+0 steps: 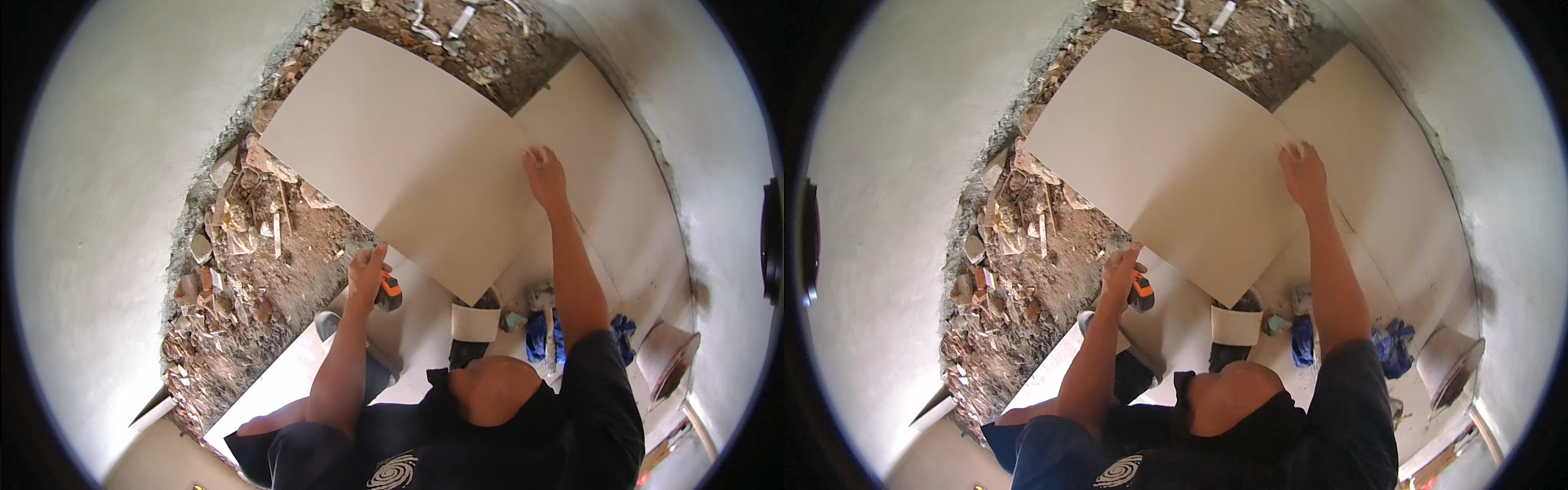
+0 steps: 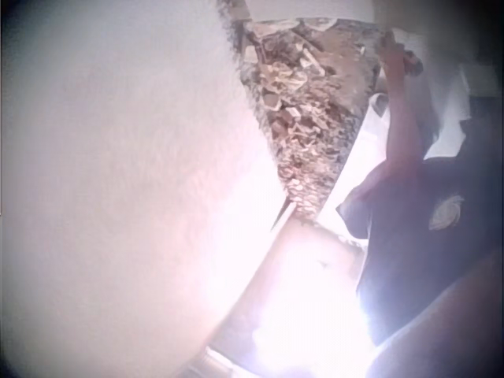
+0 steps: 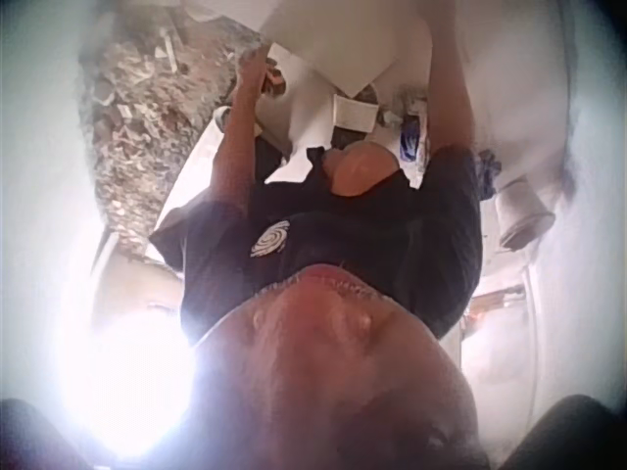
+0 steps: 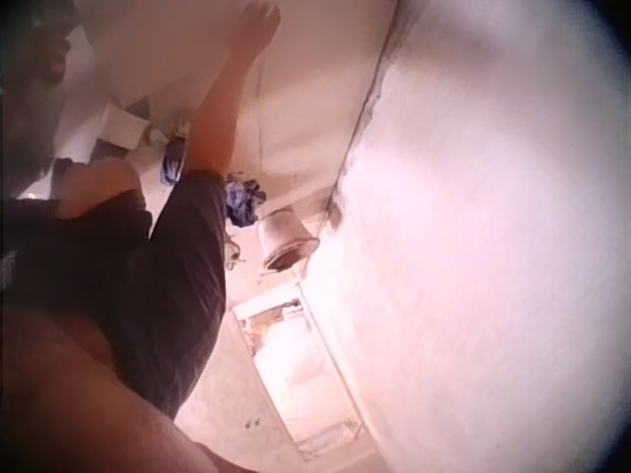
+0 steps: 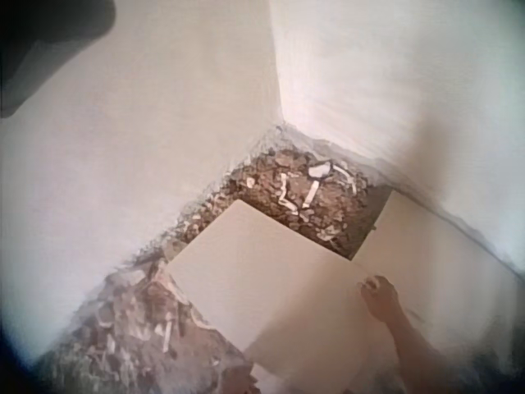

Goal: The person measures a large ceramic tile with a tape measure, marks it, and uses a manual tile cutter to score and snap the tile into two pieces. The person then measures and cuts a second tile in the same way.

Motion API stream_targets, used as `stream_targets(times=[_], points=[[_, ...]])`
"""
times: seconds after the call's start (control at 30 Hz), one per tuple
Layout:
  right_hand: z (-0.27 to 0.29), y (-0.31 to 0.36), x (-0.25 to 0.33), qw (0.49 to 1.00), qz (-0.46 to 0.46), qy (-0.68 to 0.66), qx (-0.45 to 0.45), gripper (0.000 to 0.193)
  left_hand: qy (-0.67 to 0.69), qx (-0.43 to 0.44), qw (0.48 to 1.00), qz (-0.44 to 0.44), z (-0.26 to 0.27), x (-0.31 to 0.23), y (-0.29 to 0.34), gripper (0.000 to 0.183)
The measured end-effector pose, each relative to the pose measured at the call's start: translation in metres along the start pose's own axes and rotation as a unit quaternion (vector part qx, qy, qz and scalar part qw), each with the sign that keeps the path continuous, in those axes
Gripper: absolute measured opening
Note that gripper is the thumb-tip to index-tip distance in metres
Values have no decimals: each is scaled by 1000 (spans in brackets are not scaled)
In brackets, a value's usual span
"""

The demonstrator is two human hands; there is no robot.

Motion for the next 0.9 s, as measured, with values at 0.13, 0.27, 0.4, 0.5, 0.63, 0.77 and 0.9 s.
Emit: stream_targets(times=[0.13,0.27,0.4,0.5,0.63,0.77,0.9], points=[[-40,-69,51,985,115,128,-9,46,36,1,999,4,-4,0,-6,49],[-75,-114,70,977,100,182,45,48,65,12,998,2,-16,-13,-11,43],[-83,-136,73,979,69,179,67,48,79,0,997,12,-20,-14,-19,33],[-84,-133,92,963,151,221,36,50,70,-15,997,19,-19,-9,-24,29],[-99,-131,88,969,85,208,100,57,103,-21,994,21,-22,-4,-29,26],[-102,-133,87,975,40,184,121,64,199,-30,978,58,-28,-2,-31,26],[-89,-131,84,983,7,145,110,72,88,-63,994,33,-21,-13,-25,27]])
Point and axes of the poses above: each hand's wrist, its own y-axis away from the middle knuckle, its own z-axis out of the back of the hand, x = y × z, the point moved 9 cm from there along -y, towards the middle knuckle, and after that the axes turned 2 degrees about y, right-handed, at the moved point
